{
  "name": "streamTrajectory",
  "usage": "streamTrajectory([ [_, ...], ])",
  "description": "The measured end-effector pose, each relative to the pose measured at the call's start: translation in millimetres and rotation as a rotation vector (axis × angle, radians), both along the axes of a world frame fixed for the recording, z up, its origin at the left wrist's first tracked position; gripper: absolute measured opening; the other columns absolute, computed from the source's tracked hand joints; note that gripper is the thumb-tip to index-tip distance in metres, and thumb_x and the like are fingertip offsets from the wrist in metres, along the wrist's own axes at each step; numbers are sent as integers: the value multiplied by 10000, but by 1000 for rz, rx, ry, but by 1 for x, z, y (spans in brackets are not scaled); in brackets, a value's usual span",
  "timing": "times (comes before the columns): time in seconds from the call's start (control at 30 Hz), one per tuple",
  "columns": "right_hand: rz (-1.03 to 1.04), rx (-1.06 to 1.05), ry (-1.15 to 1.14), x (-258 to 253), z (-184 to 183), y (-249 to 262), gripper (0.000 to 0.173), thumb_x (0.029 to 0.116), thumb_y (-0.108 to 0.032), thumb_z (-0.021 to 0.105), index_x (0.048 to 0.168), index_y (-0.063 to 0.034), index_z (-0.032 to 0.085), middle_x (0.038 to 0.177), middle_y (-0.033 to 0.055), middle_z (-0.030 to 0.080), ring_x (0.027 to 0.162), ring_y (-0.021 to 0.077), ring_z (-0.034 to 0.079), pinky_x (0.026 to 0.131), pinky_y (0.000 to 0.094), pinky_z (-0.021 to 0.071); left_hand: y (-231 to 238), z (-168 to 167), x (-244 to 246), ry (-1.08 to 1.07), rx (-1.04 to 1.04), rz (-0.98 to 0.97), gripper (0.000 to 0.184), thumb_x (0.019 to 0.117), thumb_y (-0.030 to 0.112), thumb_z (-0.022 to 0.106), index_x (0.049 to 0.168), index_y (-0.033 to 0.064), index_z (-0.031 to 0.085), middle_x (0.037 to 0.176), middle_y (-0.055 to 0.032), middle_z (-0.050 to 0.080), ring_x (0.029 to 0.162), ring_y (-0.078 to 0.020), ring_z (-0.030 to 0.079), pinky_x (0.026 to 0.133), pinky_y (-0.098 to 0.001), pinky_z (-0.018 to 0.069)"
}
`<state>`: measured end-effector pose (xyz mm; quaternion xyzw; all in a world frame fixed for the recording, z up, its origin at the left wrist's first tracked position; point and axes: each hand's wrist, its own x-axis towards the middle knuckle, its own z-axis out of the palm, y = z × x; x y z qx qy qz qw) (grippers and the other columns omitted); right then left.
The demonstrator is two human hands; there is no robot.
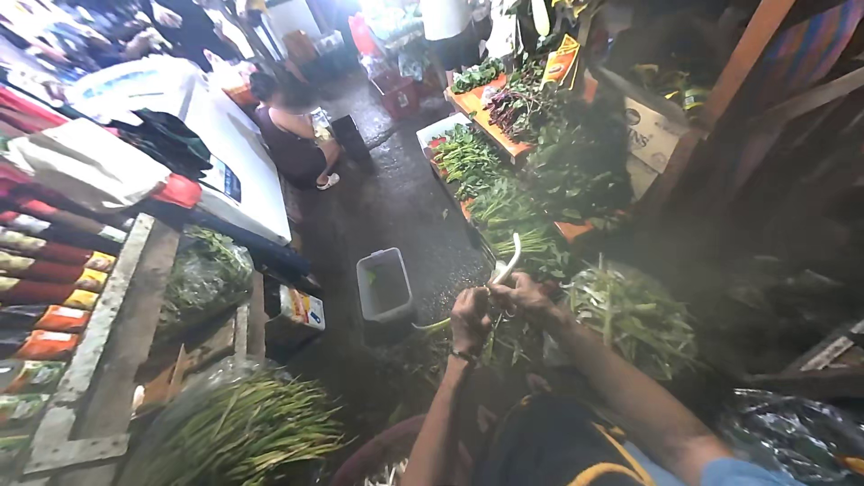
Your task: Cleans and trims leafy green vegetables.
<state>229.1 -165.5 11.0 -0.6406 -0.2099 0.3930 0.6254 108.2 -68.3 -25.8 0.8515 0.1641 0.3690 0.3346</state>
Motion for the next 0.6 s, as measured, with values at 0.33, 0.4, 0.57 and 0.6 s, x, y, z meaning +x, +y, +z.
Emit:
streamTrajectory([
  [0.33,71,22,18,6,2,-2,195,929,76,577,1113,43,633,898,31,687,690,59,636,657,229,563,-2,5,-3,47,143,70,156,916,17,646,1010,-52,750,913,-203,733,849,-336,736,807,-442,608],
  [0.4,61,47,50,4,1,-1,199,935,54,588,1130,44,626,942,42,688,739,72,646,679,241,561,-1,6,-3,52,135,60,159,912,9,643,1015,-53,747,917,-206,731,848,-337,734,801,-442,608],
  [0.57,33,-21,30,4,3,3,138,936,-1,666,1069,27,636,847,22,672,681,63,633,653,234,556,-1,-2,-4,53,125,55,143,904,4,657,1001,-41,752,911,-195,731,839,-322,735,792,-431,612],
  [0.6,53,-18,20,5,1,3,146,925,19,663,1069,28,635,856,23,676,678,63,632,649,232,556,-2,-4,-4,56,121,56,143,902,4,656,1000,-41,751,910,-195,730,840,-323,734,790,-432,612],
])
